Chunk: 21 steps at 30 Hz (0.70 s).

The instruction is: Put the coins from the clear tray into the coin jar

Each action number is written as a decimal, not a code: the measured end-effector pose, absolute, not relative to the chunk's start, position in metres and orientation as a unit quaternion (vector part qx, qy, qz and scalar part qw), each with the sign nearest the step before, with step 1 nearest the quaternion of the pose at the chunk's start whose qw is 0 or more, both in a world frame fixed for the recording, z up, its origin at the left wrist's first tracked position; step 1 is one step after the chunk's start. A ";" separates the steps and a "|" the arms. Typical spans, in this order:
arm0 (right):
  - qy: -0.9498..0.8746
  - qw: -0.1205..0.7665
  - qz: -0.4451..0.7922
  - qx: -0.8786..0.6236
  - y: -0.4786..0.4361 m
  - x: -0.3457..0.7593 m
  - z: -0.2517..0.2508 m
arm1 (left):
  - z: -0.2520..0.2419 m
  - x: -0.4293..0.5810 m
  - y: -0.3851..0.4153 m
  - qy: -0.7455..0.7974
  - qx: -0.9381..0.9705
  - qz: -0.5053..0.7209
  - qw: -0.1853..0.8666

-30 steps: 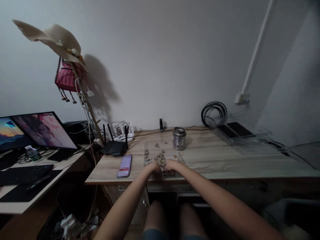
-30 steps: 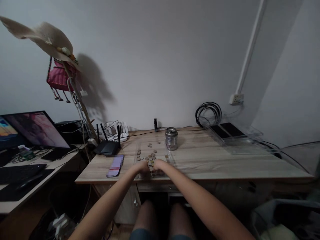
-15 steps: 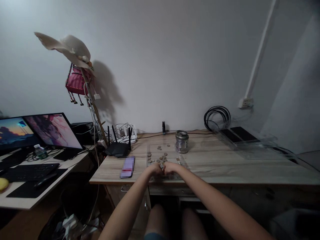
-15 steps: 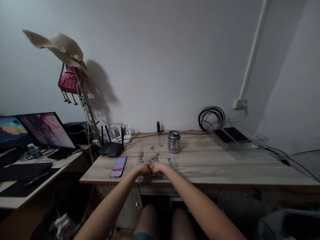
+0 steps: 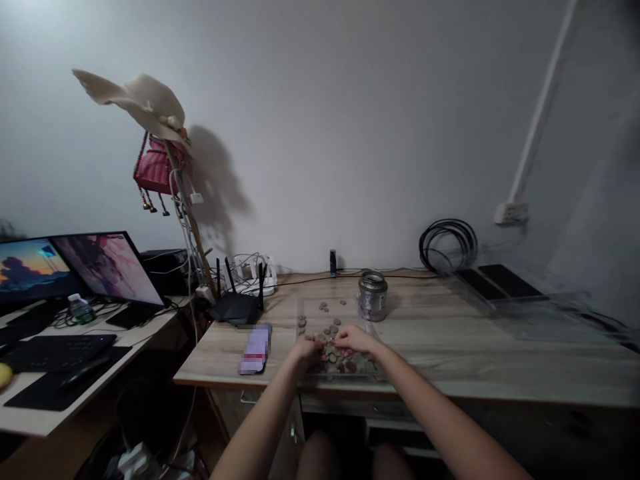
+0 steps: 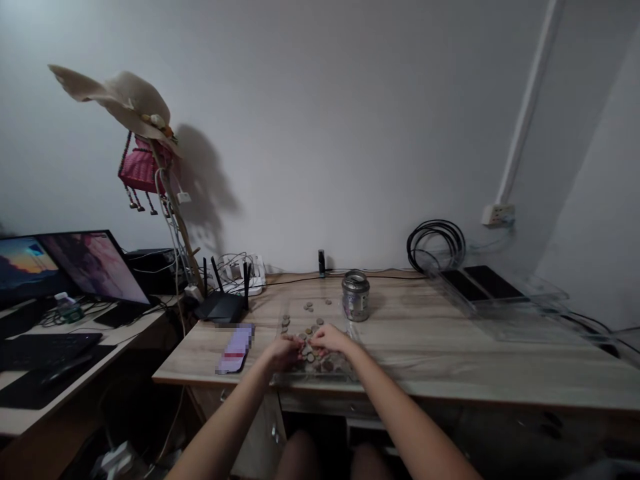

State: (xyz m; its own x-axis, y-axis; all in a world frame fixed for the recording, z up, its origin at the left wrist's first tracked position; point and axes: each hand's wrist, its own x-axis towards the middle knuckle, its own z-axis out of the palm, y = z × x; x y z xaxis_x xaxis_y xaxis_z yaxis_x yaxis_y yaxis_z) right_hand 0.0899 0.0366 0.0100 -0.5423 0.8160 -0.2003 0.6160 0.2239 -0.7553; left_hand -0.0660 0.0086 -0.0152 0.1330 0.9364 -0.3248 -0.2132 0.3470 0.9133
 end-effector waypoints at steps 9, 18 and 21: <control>-0.781 0.260 0.242 -0.513 0.043 0.074 0.010 | -0.017 -0.023 0.020 0.383 0.138 0.522 0.750; -0.832 0.243 0.218 -0.449 0.055 0.090 0.003 | -0.011 -0.023 0.012 0.348 0.072 0.534 0.767; -0.833 0.244 0.233 -0.439 0.056 0.092 0.006 | -0.009 -0.021 0.009 0.364 0.120 0.513 0.769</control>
